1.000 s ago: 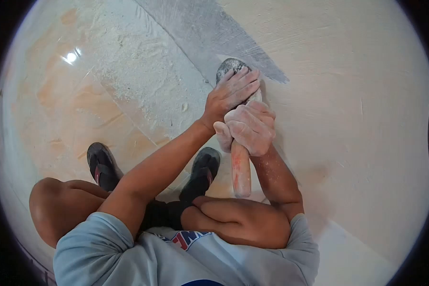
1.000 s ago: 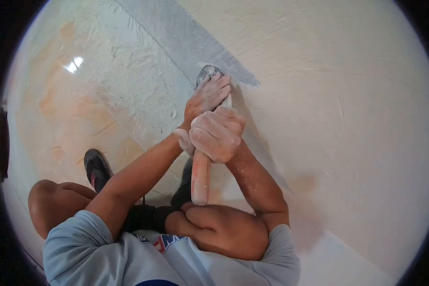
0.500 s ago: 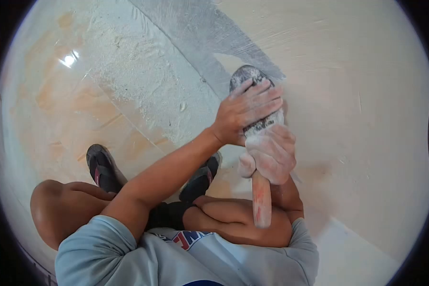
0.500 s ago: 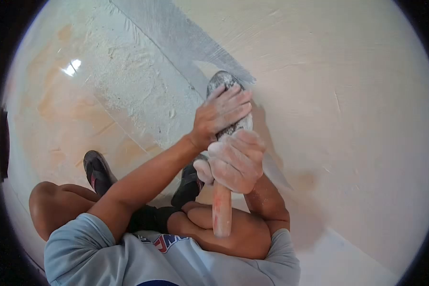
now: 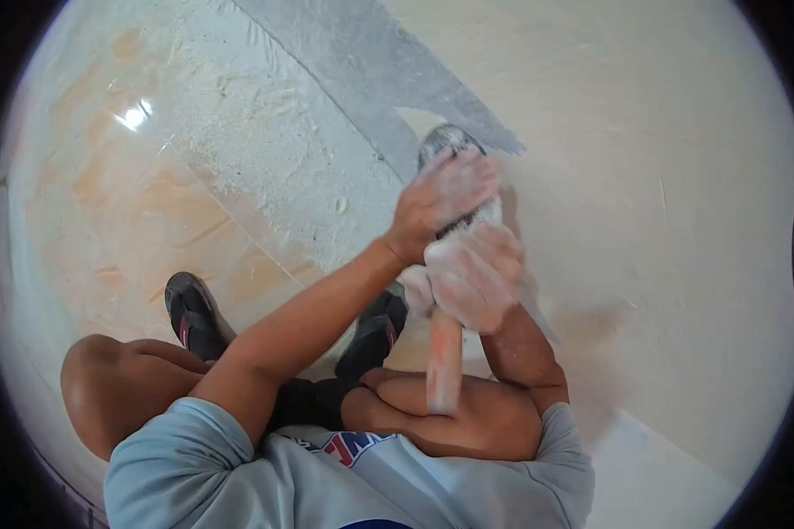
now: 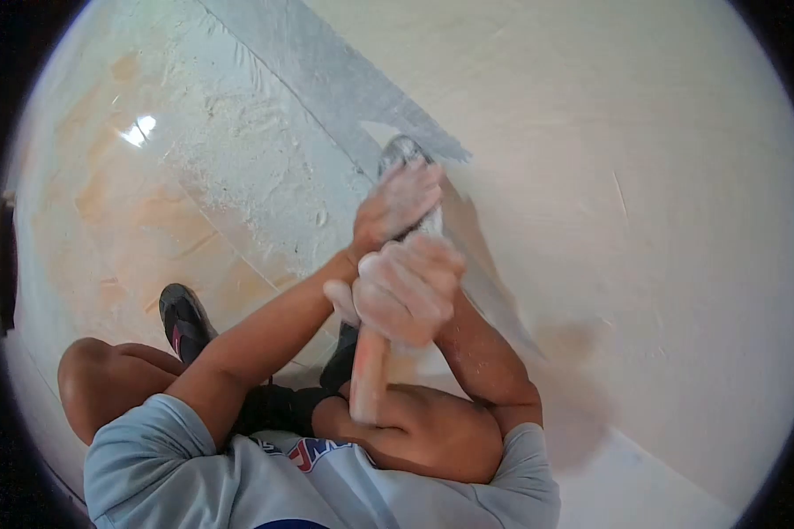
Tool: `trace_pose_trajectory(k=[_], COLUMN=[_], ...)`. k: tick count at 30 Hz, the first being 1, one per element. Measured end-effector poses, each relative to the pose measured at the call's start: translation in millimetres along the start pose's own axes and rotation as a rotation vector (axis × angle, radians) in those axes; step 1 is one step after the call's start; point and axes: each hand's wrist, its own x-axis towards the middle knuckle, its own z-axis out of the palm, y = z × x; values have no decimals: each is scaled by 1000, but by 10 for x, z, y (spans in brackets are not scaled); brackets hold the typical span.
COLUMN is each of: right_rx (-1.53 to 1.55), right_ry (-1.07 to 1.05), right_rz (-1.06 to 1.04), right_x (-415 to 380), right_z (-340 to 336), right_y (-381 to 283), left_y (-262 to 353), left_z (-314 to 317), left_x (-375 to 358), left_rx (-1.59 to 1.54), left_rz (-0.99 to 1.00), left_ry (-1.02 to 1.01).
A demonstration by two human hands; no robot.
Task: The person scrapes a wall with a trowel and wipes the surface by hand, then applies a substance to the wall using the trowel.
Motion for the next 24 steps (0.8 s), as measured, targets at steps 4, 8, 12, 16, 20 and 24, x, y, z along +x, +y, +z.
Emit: trace_pose_trajectory(k=[4, 8, 12, 16, 20, 24], right_rx=[82, 80, 5, 52, -5, 78], right_ry=[-27, -12, 62, 96, 65, -9], right_rz=[75, 124, -2, 24, -13, 45], right_x=[-49, -28, -20, -28, -2, -66], right_z=[-86, -190, 49, -53, 47, 138], right_y=[27, -83, 117, 36, 66, 159], left_y=[69, 139, -34, 122, 13, -5], left_z=[19, 47, 45, 59, 79, -17], left_x=[38, 83, 34, 62, -16, -17], left_rx=[-11, -43, 28, 17, -9, -51], left_rz=[-22, 24, -40, -20, -63, -108], left_ry=[8, 9, 92, 46, 44, 67])
